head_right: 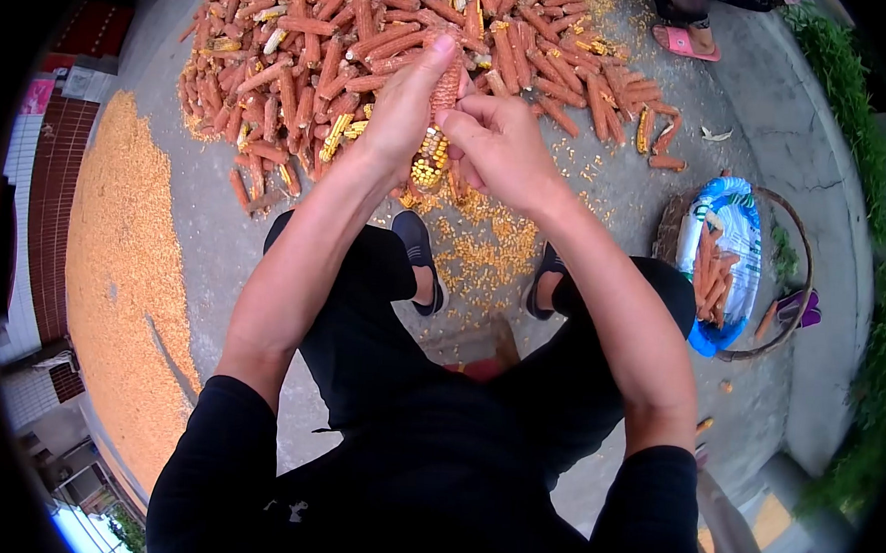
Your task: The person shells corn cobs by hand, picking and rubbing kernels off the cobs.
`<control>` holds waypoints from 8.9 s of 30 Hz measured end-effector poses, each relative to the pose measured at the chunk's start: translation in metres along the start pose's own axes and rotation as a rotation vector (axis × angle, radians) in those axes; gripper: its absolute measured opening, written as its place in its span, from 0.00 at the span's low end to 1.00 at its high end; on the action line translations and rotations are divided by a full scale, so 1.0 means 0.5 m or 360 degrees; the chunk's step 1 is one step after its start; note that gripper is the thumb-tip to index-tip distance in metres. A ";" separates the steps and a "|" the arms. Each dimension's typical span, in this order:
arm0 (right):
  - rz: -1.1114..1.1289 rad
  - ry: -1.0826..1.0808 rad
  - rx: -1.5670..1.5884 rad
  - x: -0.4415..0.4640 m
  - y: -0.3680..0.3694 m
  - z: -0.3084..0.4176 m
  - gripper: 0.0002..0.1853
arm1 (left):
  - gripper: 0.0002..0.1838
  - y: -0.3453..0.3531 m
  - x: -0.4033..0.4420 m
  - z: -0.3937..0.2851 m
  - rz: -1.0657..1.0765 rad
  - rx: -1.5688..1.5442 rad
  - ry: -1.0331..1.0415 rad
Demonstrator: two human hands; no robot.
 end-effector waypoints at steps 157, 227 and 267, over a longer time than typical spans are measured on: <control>0.0072 0.0023 0.0313 0.011 0.000 -0.047 0.09 | 0.25 -0.002 0.018 0.050 0.0117 -0.0796 -0.0353; 0.0106 -0.0009 -0.1961 -0.065 -0.248 -0.213 0.16 | 0.24 -0.001 -0.007 0.036 0.0398 0.1657 0.0393; 0.0271 -0.0228 -0.1800 0.374 0.302 -0.480 0.23 | 0.06 -0.289 0.021 -0.118 -0.0533 0.0880 0.0325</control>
Point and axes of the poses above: each hand's wrist, its own x-axis towards the middle knuckle, its own y-axis out of the palm, z = x × y, the point moved 9 cm from there along x, towards the middle knuckle, and after that the axes turned 5 degrees about -z, right-handed, at the moved point
